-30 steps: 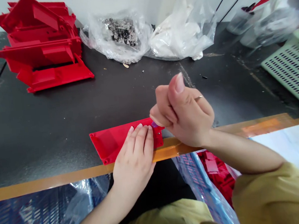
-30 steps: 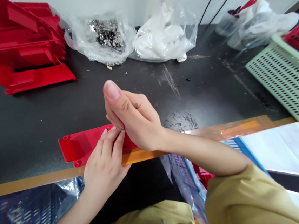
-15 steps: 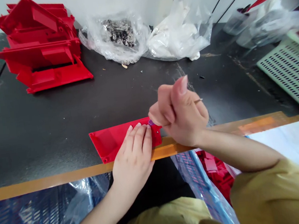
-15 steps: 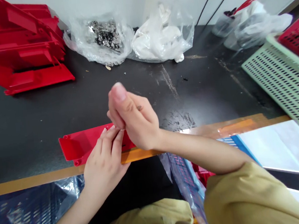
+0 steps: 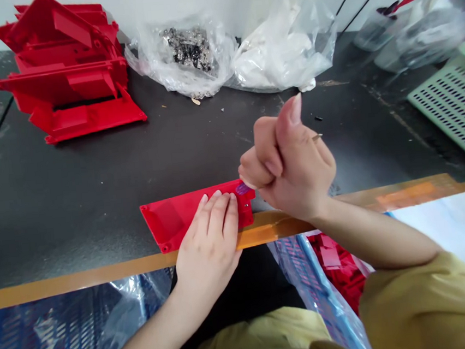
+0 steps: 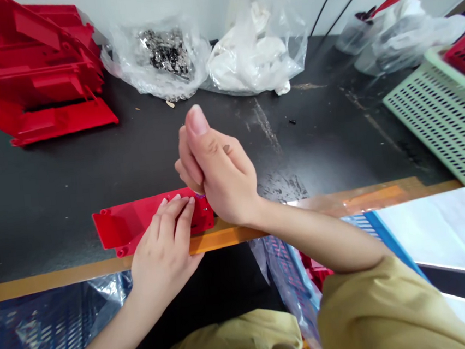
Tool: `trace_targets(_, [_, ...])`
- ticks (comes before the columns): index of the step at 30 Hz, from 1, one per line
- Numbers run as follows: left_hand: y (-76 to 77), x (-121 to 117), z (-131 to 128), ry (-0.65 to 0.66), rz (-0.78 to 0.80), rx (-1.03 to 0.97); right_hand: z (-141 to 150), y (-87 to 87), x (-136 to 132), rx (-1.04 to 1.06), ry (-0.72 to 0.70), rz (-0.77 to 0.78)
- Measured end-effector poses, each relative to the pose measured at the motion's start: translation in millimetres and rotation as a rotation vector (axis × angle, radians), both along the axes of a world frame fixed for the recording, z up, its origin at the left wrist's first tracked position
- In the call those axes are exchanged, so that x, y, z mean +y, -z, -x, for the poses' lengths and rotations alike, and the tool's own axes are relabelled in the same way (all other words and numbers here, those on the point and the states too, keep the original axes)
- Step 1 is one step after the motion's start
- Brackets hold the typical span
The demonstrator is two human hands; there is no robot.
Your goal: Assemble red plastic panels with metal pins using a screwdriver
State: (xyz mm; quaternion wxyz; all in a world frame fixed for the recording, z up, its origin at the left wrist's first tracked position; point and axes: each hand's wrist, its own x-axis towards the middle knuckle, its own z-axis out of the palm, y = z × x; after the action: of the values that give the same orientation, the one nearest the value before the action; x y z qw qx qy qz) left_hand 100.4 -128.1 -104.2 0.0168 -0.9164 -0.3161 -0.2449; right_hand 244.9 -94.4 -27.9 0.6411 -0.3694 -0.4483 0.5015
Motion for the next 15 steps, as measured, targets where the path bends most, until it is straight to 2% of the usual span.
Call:
trace_targets(5, [0.1, -0.2, -0.5, -0.009, 0.013, -0.002, 4.6, -0.3, -3.8, -0.057, -0.009, -0.013])
trace_targets(9, [0.4, -0.1, -0.9, -0.014, 0.004, -0.009, 5.8, 0.6, -5.8, -0.092, -0.069, -0.052])
trace_targets(15, [0.8, -0.2, -1.0, -0.023, 0.010, -0.007, 4.2, -0.2, -4.3, -0.062, -0.097, -0.044])
